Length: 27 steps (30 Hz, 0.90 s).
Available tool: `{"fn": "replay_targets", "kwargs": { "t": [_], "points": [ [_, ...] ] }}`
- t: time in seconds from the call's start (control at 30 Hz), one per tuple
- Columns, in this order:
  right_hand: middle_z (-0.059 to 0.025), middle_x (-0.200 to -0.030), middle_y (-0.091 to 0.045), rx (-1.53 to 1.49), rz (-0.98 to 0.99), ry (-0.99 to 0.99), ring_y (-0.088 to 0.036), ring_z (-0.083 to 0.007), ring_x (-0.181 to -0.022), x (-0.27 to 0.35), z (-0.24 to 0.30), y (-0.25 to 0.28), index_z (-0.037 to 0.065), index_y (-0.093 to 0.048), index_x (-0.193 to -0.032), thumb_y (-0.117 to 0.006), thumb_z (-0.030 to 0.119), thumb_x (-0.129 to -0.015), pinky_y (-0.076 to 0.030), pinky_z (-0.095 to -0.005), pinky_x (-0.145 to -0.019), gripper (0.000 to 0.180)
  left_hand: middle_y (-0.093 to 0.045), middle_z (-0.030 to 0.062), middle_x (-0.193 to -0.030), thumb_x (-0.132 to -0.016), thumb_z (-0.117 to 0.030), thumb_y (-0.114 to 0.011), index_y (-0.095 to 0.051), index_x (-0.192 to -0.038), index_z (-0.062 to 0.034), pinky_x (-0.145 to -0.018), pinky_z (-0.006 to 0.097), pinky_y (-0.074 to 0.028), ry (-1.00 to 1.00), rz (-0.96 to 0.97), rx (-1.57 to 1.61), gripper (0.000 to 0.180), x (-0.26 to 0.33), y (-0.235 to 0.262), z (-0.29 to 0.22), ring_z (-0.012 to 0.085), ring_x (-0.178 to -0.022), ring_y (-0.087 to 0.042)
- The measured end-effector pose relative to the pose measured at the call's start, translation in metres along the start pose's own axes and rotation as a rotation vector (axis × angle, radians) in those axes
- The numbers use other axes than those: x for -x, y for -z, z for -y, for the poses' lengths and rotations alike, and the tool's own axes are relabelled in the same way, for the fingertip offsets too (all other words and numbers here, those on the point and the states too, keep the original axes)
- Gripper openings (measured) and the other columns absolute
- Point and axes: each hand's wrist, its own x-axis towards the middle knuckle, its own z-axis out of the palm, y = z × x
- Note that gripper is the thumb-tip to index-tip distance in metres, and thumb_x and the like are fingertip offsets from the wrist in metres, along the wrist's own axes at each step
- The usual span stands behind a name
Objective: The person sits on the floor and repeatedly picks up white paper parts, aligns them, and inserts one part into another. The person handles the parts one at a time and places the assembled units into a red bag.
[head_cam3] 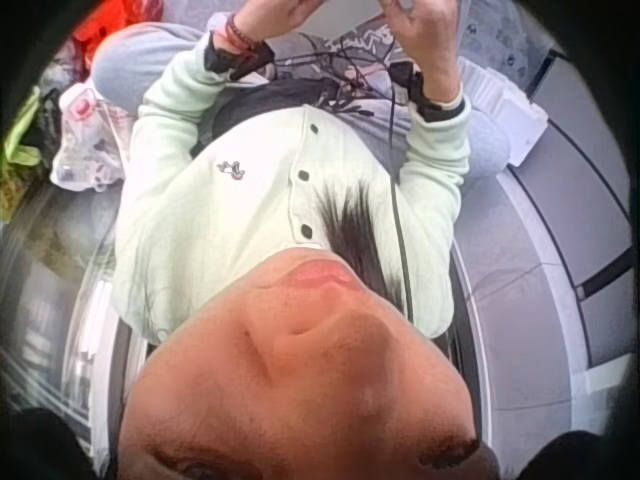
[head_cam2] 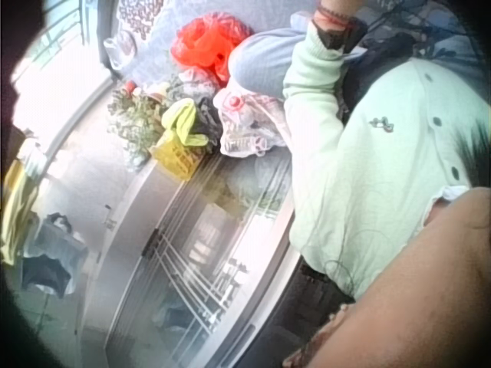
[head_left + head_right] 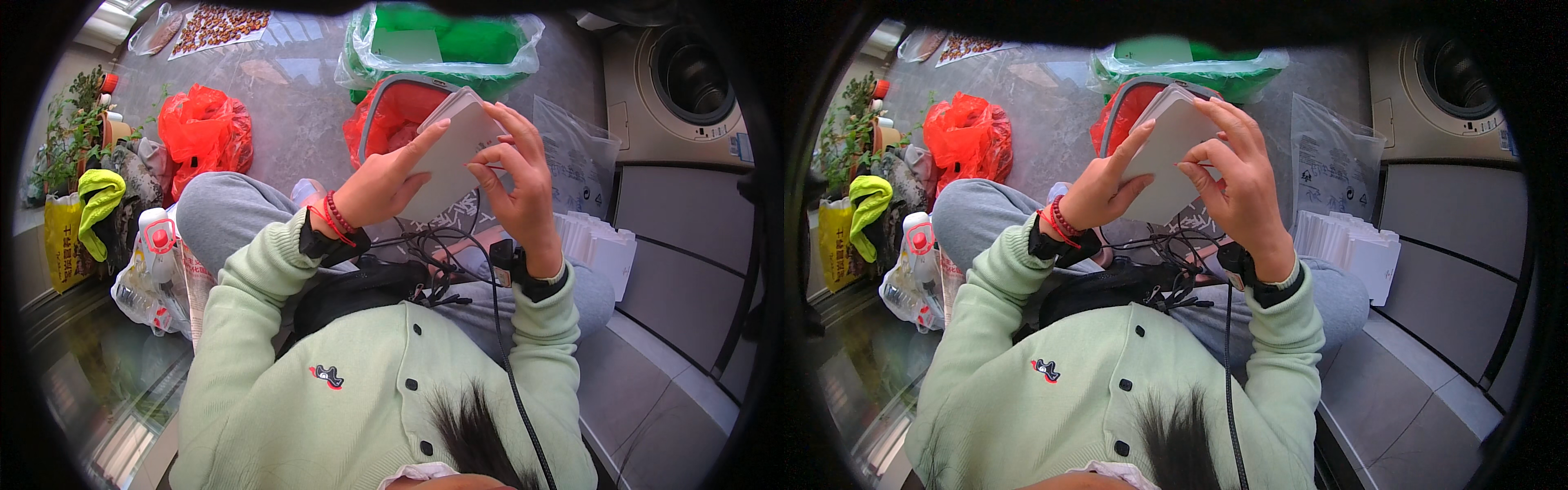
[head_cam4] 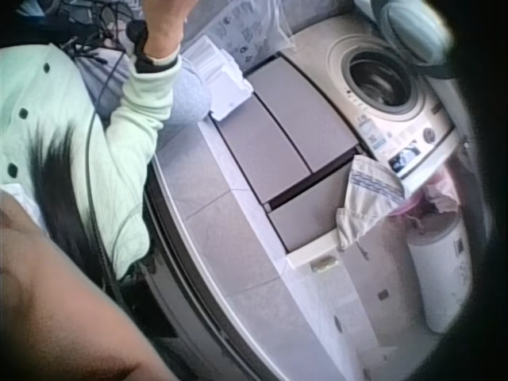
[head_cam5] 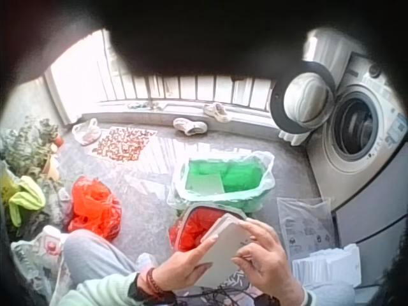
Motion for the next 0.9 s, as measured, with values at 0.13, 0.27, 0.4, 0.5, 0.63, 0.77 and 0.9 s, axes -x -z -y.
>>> {"fn": "replay_targets", "kwargs": {
  "t": [0.13,0.27,0.4,0.5,0.63,0.77,0.9],
  "points": [
    [-0.0116,-0.111,-0.063,-0.114,-0.052,-0.088,-0.06,-0.0263,-0.101,0.002,0.0,0.007,0.003,-0.063,-0.083,-0.069,0.006,-0.079,-0.05,-0.0325,-0.078,0.008,-0.058,0.0261,-0.114,-0.082,0.003,-0.059,-0.018,-0.148,-0.0139,-0.082,0.042,-0.049,0.001,-0.062,0.006,0.079,0.0,-0.001,0.001,0.0429,-0.098,-0.06],
    [-0.009,-0.088,-0.067,-0.213,-0.143,-0.242,-0.064,-0.019,-0.076,0.004,-0.001,0.012,0.002,-0.063,-0.088,-0.063,0.005,-0.086,-0.051,-0.0282,-0.068,0.003,-0.06,0.0245,-0.105,-0.084,0.001,-0.059,-0.028,-0.14,-0.0104,-0.077,0.041,-0.05,-0.012,-0.095,0.024,0.065,-0.001,-0.002,0.005,0.0423,-0.092,-0.061],
    [-0.0098,-0.081,-0.065,-0.132,-0.123,-0.249,-0.064,-0.0186,-0.071,0.003,-0.008,0.018,0.002,-0.064,-0.092,-0.061,0.001,-0.086,-0.051,-0.0276,-0.064,0.007,-0.062,0.019,-0.094,-0.087,-0.001,-0.06,-0.037,-0.123,-0.0051,-0.07,0.035,-0.05,0.046,-0.028,0.018,0.043,0.001,0.001,0.012,0.0368,-0.082,-0.064],
    [-0.0102,-0.082,-0.065,0.012,-0.027,-0.105,-0.063,-0.0196,-0.069,0.003,-0.013,0.02,0.001,-0.064,-0.091,-0.062,-0.001,-0.081,-0.049,-0.0272,-0.062,0.011,-0.062,0.0173,-0.09,-0.087,-0.002,-0.06,-0.04,-0.115,-0.0045,-0.066,0.033,-0.049,0.056,-0.045,0.039,0.034,0.001,0.001,0.015,0.0338,-0.079,-0.065],
    [-0.0089,-0.083,-0.064,0.047,-0.016,-0.087,-0.061,-0.018,-0.066,0.005,-0.017,0.014,0.0,-0.063,-0.088,-0.064,-0.003,-0.077,-0.047,-0.0252,-0.059,0.011,-0.061,0.0203,-0.092,-0.086,-0.001,-0.058,-0.043,-0.115,-0.0056,-0.072,0.038,-0.049,0.109,-0.018,0.076,0.033,0.0,0.005,0.013,0.0399,-0.087,-0.062],
    [-0.0104,-0.081,-0.064,0.129,-0.041,-0.106,-0.063,-0.0247,-0.07,0.006,-0.018,0.008,0.003,-0.062,-0.085,-0.066,-0.001,-0.072,-0.05,-0.0314,-0.06,0.014,-0.061,0.019,-0.093,-0.086,-0.001,-0.057,-0.047,-0.111,-0.0046,-0.073,0.038,-0.049,0.131,0.012,0.081,0.028,0.0,0.006,0.006,0.0392,-0.088,-0.061],
    [-0.011,-0.083,-0.064,0.129,-0.001,-0.165,-0.063,-0.0258,-0.071,0.008,-0.019,0.007,0.003,-0.062,-0.085,-0.066,-0.001,-0.072,-0.051,-0.0328,-0.063,0.014,-0.061,0.0185,-0.095,-0.085,0.0,-0.057,-0.048,-0.11,-0.0043,-0.074,0.038,-0.049,0.108,0.025,0.064,0.027,-0.002,0.007,0.004,0.0391,-0.09,-0.061]
  ]
}}
